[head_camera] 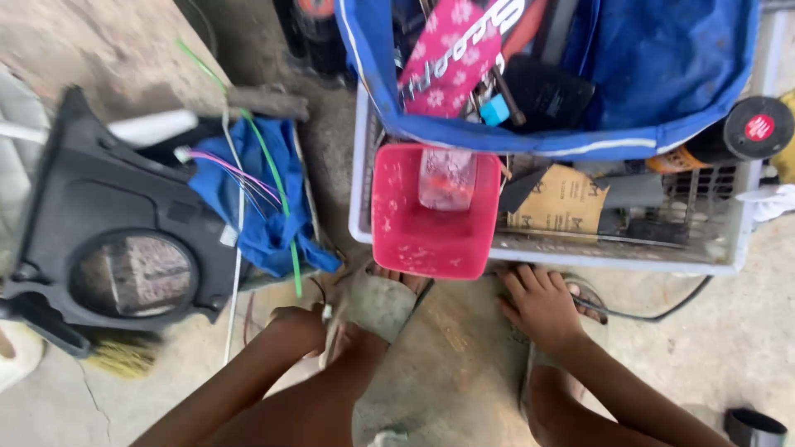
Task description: Repairing and assembling a manual hand air pump by attaching the hose and checking components.
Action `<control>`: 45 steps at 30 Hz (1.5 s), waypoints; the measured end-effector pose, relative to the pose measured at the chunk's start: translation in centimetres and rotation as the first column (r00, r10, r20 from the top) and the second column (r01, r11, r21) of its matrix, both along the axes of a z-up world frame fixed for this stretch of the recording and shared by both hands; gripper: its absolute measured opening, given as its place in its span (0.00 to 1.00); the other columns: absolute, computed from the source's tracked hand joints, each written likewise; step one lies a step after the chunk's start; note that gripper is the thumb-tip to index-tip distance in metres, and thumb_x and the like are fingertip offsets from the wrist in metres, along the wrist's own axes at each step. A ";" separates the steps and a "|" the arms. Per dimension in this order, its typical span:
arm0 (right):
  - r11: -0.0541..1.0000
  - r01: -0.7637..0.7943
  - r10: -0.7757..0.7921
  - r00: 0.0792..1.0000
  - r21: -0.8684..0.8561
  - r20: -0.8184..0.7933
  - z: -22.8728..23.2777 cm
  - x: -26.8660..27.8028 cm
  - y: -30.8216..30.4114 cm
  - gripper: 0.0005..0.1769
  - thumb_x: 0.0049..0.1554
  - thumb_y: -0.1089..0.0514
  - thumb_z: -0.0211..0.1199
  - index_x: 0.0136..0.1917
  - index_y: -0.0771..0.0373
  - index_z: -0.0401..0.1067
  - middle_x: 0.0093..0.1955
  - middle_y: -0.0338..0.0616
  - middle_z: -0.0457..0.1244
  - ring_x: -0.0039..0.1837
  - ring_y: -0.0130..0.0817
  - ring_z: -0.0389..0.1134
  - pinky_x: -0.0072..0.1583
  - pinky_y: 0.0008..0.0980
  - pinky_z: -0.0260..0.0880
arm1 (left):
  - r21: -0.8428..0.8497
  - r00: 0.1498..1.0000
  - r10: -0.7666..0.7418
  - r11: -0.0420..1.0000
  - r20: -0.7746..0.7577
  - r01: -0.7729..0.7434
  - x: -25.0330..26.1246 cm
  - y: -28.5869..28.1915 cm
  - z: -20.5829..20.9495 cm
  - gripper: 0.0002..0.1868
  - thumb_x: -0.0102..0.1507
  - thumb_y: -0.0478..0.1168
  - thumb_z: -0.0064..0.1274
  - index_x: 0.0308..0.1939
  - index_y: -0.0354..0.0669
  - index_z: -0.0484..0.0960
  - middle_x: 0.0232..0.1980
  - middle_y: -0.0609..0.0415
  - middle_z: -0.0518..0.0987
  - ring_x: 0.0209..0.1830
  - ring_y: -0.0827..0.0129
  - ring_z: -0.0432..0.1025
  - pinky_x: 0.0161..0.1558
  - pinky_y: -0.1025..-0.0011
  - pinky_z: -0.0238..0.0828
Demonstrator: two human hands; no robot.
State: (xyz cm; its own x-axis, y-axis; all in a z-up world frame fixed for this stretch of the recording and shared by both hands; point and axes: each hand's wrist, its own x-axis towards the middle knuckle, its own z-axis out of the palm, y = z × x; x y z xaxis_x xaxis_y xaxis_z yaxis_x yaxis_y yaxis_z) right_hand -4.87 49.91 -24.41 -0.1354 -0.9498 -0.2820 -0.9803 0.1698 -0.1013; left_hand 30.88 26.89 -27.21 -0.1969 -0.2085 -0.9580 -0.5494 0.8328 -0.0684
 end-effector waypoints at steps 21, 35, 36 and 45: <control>0.721 0.681 -0.312 0.154 0.128 0.938 5.2 -4.2 5.1 0.07 0.66 0.66 0.52 0.57 0.69 0.68 0.51 0.47 0.70 0.55 0.32 0.73 0.61 0.35 0.74 | 0.061 0.621 0.407 0.863 -0.669 -0.501 5.9 1.1 2.0 0.19 0.63 0.58 0.48 0.49 0.51 0.71 0.35 0.52 0.85 0.33 0.51 0.81 0.34 0.51 0.77; 0.350 0.934 0.087 -0.108 0.071 0.990 13.2 -9.9 7.3 0.04 0.74 0.63 0.52 0.60 0.65 0.66 0.49 0.54 0.68 0.52 0.40 0.70 0.64 0.43 0.70 | -0.038 0.772 0.369 0.891 -0.517 -0.451 3.6 1.4 1.0 0.20 0.62 0.59 0.49 0.49 0.54 0.71 0.36 0.58 0.87 0.38 0.55 0.83 0.41 0.54 0.80; 0.335 0.938 0.102 -0.131 0.090 0.986 13.1 -10.0 7.1 0.05 0.74 0.63 0.51 0.61 0.65 0.66 0.49 0.54 0.68 0.51 0.40 0.70 0.64 0.43 0.70 | -0.045 0.777 0.388 0.882 -0.495 -0.469 3.3 1.4 1.3 0.21 0.62 0.59 0.49 0.50 0.54 0.71 0.36 0.58 0.87 0.38 0.54 0.83 0.41 0.54 0.80; 0.326 0.934 0.075 -0.179 0.146 0.981 12.6 -9.2 6.6 0.06 0.72 0.61 0.51 0.61 0.63 0.66 0.51 0.55 0.68 0.52 0.42 0.71 0.61 0.42 0.71 | -0.132 0.800 0.349 0.876 -0.487 -0.463 3.7 1.2 -0.3 0.17 0.66 0.56 0.44 0.52 0.55 0.74 0.35 0.49 0.87 0.38 0.48 0.82 0.45 0.49 0.80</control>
